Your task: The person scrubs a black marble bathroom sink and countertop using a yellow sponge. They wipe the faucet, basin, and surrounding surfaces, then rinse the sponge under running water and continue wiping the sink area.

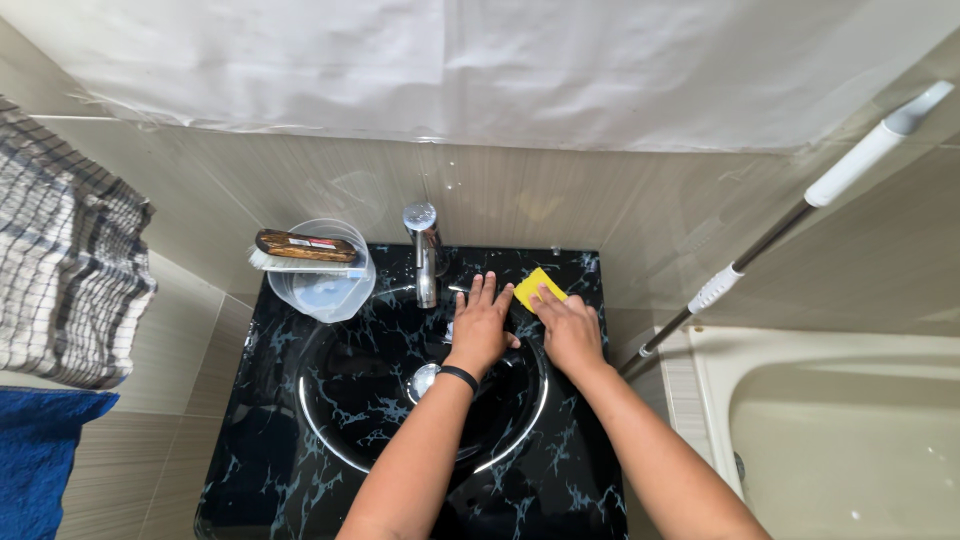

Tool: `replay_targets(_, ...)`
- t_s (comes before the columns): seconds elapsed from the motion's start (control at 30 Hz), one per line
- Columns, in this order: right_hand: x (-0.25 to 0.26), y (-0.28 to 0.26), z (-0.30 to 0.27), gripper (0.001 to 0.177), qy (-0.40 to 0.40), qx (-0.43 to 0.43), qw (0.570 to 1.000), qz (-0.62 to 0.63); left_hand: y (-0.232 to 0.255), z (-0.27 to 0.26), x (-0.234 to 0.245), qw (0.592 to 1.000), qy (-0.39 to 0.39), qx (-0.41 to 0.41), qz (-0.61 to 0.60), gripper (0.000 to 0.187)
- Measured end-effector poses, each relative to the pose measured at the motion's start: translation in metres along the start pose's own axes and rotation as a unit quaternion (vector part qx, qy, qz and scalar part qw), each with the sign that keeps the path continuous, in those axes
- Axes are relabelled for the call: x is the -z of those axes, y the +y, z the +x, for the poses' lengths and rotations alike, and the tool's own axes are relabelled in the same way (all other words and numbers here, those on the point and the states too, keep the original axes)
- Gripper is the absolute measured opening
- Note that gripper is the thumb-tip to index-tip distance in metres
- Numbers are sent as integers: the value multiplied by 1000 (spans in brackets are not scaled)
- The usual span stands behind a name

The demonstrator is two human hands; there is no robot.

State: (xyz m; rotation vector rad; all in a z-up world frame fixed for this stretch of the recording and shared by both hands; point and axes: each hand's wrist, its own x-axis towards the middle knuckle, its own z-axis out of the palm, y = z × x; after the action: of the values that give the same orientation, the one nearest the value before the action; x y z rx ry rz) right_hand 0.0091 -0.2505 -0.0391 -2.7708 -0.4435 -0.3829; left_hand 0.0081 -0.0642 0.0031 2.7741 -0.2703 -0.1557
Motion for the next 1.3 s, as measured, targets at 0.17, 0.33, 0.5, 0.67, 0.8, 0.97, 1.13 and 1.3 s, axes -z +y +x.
replay_targets(0.17, 3, -7, 37, 53, -8, -34, 999, -27, 0, -13, 0, 998, 41, 37, -2, 113)
replay_targets(0.33, -22, -29, 69, 50, -12, 11, 1000, -19, 1, -22, 13, 993, 44, 104, 18, 121)
replay_targets(0.5, -37, -66, 88, 51, -42, 52, 998, -10, -2, -25, 15, 989, 46, 142, 22, 121)
replay_targets(0.67, -33, -82, 79, 45, -83, 76, 993, 29, -14, -30, -4, 990, 83, 108, 45, 98)
replay_targets(0.8, -27, -64, 56, 46, -69, 68, 994, 41, -15, -36, -18, 993, 96, 63, 13, 91)
replay_targets(0.97, -13, -23, 25, 53, -9, 38, 998, 55, 5, -41, -26, 994, 106, 4, -31, 90)
replay_targets(1.13, 17, 10, -2, 55, -4, -19, 1000, 16, 30, -41, -25, 997, 56, -33, -32, 87)
replay_targets(1.3, 39, 9, -59, 56, -3, 4, 1000, 9, 48, -53, -28, 997, 14, -54, -45, 90)
